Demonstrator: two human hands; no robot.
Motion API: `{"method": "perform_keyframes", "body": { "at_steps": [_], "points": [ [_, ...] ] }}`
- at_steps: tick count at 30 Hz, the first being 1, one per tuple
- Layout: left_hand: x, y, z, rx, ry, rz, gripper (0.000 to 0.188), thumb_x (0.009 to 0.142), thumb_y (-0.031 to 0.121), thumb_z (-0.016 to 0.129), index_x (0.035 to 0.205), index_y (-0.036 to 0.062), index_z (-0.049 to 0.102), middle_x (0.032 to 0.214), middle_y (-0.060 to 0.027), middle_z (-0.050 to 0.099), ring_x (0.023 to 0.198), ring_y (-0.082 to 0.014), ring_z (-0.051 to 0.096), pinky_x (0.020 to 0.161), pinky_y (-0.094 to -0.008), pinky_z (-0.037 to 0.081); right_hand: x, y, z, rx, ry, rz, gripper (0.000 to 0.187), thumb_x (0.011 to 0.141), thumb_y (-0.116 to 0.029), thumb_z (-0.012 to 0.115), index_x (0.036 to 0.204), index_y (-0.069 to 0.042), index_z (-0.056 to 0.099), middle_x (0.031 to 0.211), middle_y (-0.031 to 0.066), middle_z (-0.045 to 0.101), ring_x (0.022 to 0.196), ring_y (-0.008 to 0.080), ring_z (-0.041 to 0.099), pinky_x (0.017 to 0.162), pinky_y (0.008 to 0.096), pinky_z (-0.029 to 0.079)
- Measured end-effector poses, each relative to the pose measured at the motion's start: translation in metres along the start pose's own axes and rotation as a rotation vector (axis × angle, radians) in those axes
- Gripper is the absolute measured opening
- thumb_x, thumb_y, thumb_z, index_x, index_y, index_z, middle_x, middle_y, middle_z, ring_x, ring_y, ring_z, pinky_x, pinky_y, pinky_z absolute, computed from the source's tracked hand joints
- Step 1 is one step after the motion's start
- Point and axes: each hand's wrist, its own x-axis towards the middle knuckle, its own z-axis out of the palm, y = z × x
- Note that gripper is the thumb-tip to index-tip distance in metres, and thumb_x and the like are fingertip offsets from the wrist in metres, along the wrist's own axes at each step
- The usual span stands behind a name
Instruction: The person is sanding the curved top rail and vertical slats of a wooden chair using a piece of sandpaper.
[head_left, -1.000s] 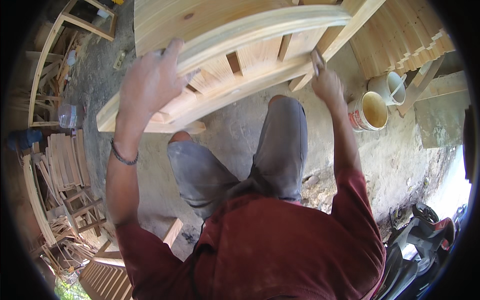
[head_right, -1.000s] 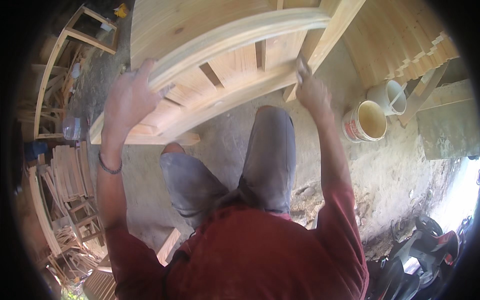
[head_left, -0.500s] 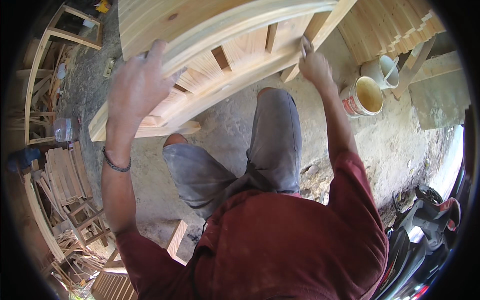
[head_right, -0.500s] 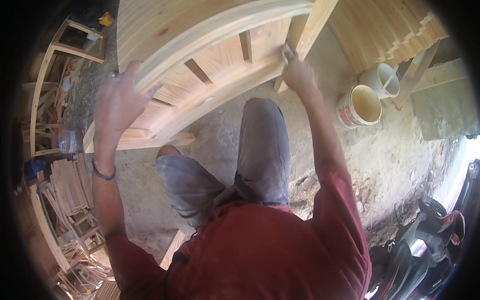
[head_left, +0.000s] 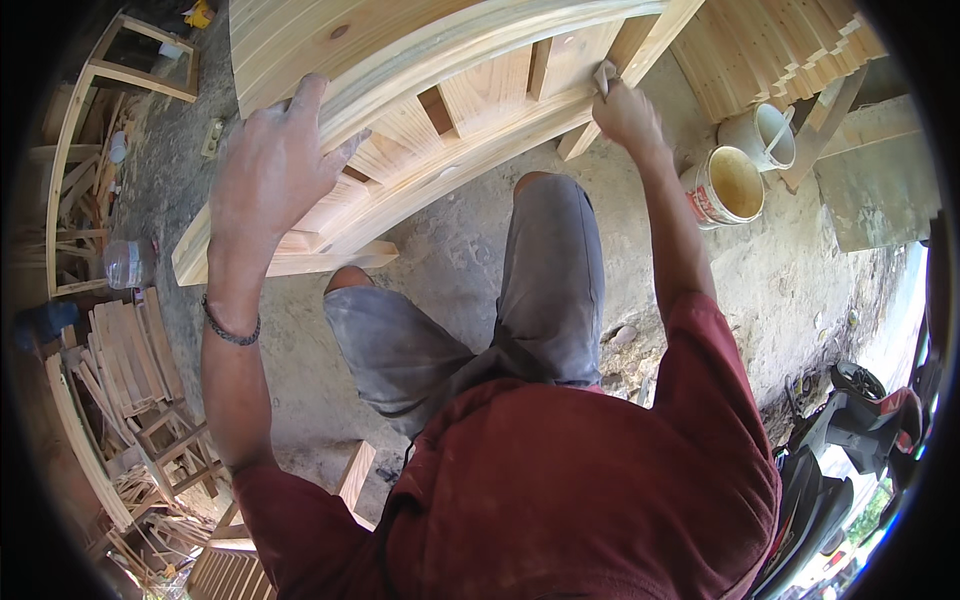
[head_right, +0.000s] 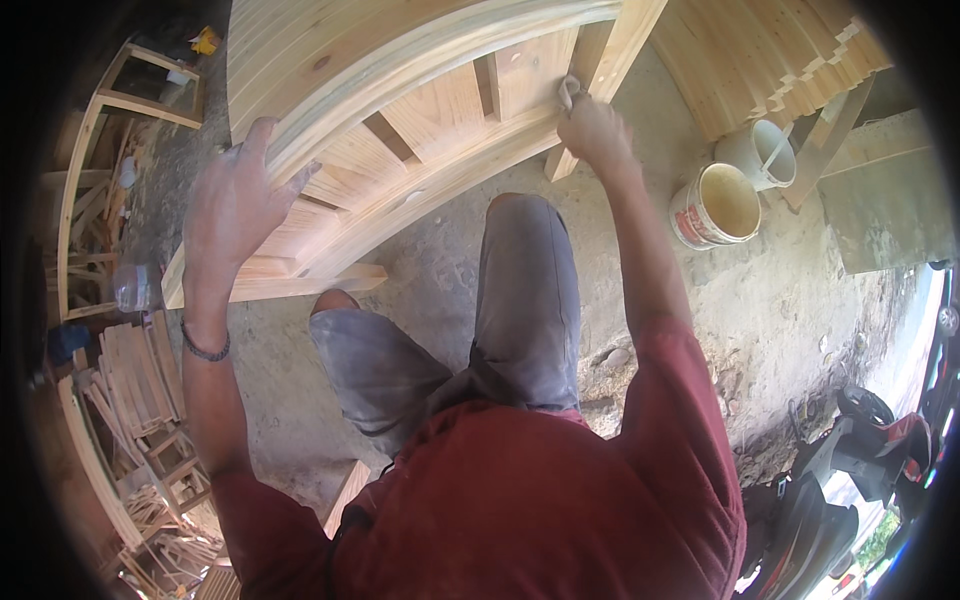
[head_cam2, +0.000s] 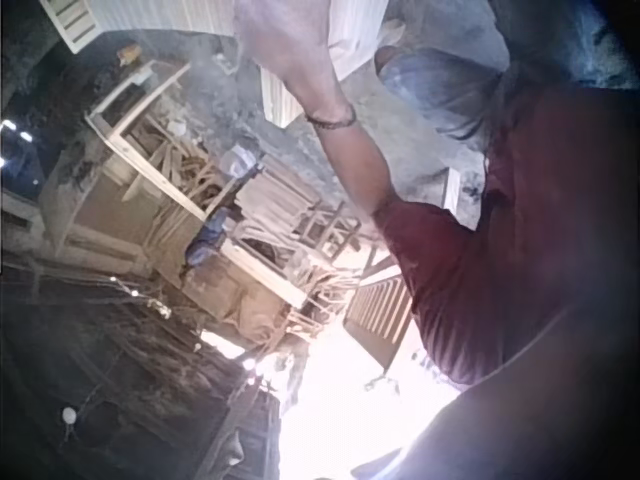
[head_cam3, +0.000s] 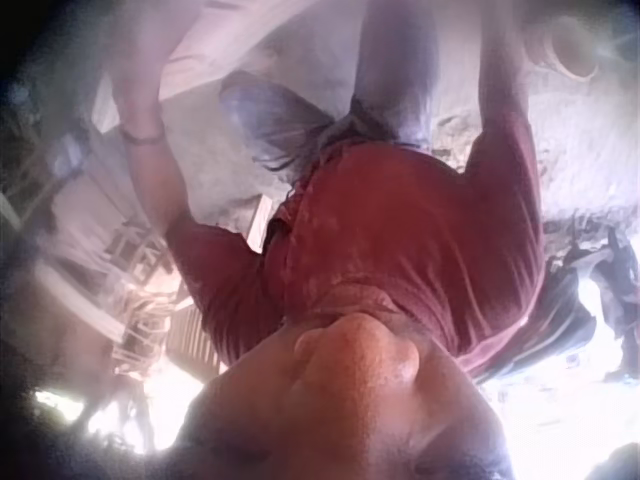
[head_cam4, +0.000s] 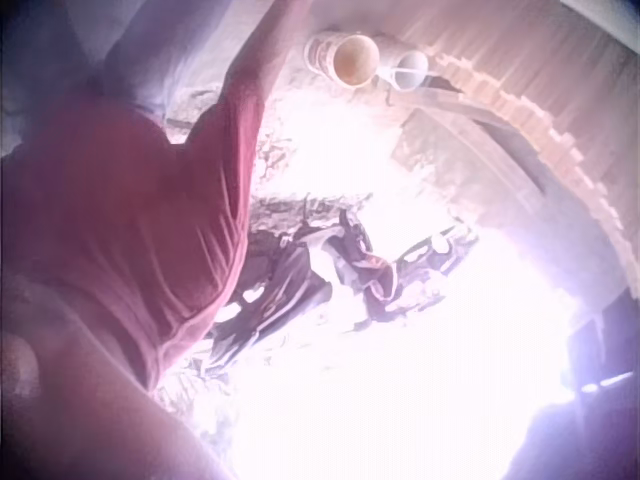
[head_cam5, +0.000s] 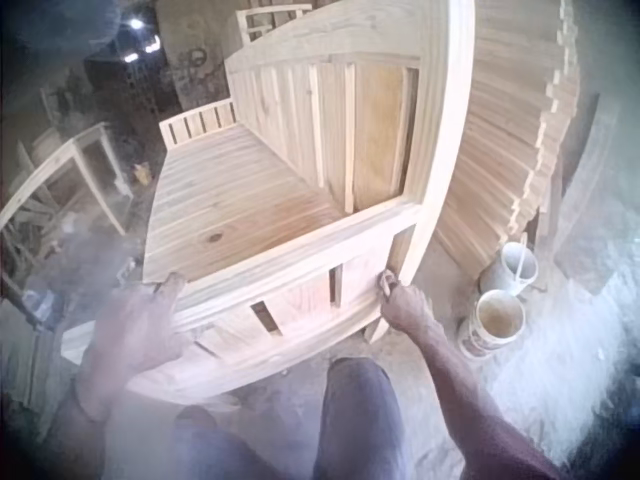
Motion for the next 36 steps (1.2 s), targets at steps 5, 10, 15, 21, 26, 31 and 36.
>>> {"method": "perform_keyframes", "body": {
  "at_steps": [5, 10, 15, 21, 26, 31, 36],
  "points": [
    [0.002, -0.004, -0.003, 0.003, -0.004, 0.009, 0.054, 0.09, 0.042, 0.073, 0.123, 0.0034, 0.057, 0.092, -0.0268, 0.071, 0.088, -0.0452, 0.07, 0.072, -0.0522, 0.056, -0.037, -0.004, 0.005, -0.048, 0.056, -0.053, 0.042, 0.092, -0.019, 0.046, 0.13, -0.014, 0.062, 0.108, 0.0266, 0.071, 0.104, 0.0461, 0.068, 0.091, 0.0555, 0.052],
    [-0.007, -0.008, 0.001, 0.027, 0.064, 0.027, 0.053, 0.089, 0.043, 0.074, 0.121, 0.0043, 0.058, 0.091, -0.026, 0.071, 0.087, -0.0455, 0.069, 0.071, -0.0516, 0.056, -0.051, -0.013, -0.005, -0.006, 0.034, -0.08, 0.044, 0.092, -0.018, 0.046, 0.133, -0.016, 0.061, 0.11, 0.0259, 0.071, 0.103, 0.044, 0.069, 0.092, 0.0542, 0.052],
    [0.0, -0.01, 0.006, -0.043, 0.027, 0.038, 0.052, 0.089, 0.041, 0.075, 0.121, 0.0037, 0.058, 0.087, -0.0253, 0.071, 0.085, -0.0449, 0.069, 0.071, -0.0514, 0.056, -0.005, 0.0, 0.0, 0.064, -0.08, -0.005, 0.061, 0.091, -0.018, 0.047, 0.151, -0.023, 0.042, 0.115, 0.0253, 0.07, 0.104, 0.0437, 0.069, 0.095, 0.0533, 0.051],
    [0.001, -0.012, 0.005, 0.02, 0.105, 0.118, 0.051, 0.087, 0.039, 0.076, 0.119, 0.0036, 0.058, 0.085, -0.0247, 0.071, 0.084, -0.0438, 0.07, 0.071, -0.0516, 0.056, -0.033, 0.002, 0.005, 0.045, -0.021, -0.094, 0.061, 0.092, -0.02, 0.046, 0.152, -0.017, 0.039, 0.116, 0.0287, 0.069, 0.108, 0.0461, 0.066, 0.095, 0.0562, 0.05],
    [-0.003, -0.006, 0.006, 0.009, 0.067, 0.057, 0.054, 0.087, 0.041, 0.076, 0.119, 0.001, 0.058, 0.087, -0.0259, 0.071, 0.084, -0.0445, 0.07, 0.071, -0.0512, 0.056, -0.016, 0.0, 0.012, 0.026, 0.041, -0.076, 0.065, 0.095, -0.023, 0.046, 0.158, -0.023, 0.033, 0.113, 0.0257, 0.07, 0.109, 0.0445, 0.067, 0.094, 0.0554, 0.051],
    [0.001, -0.01, 0.006, -0.003, 0.085, 0.103, 0.054, 0.088, 0.041, 0.075, 0.12, 0.0007, 0.059, 0.084, -0.0257, 0.071, 0.083, -0.0443, 0.07, 0.071, -0.0511, 0.058, -0.006, 0.009, 0.008, -0.052, 0.005, -0.041, 0.066, 0.095, -0.023, 0.047, 0.159, -0.028, 0.029, 0.104, 0.0248, 0.072, 0.106, 0.0449, 0.067, 0.091, 0.057, 0.052],
    [0.003, -0.009, 0.001, -0.034, 0.013, 0.095, 0.054, 0.089, 0.038, 0.073, 0.124, -0.001, 0.059, 0.084, -0.025, 0.071, 0.086, -0.0459, 0.069, 0.073, -0.0512, 0.057, -0.043, 0.01, 0.029, 0.014, 0.002, -0.04, 0.057, 0.095, -0.024, 0.047, 0.152, -0.022, 0.041, 0.1, 0.0271, 0.072, 0.096, 0.0469, 0.069, 0.087, 0.0574, 0.053]
  ]
}}
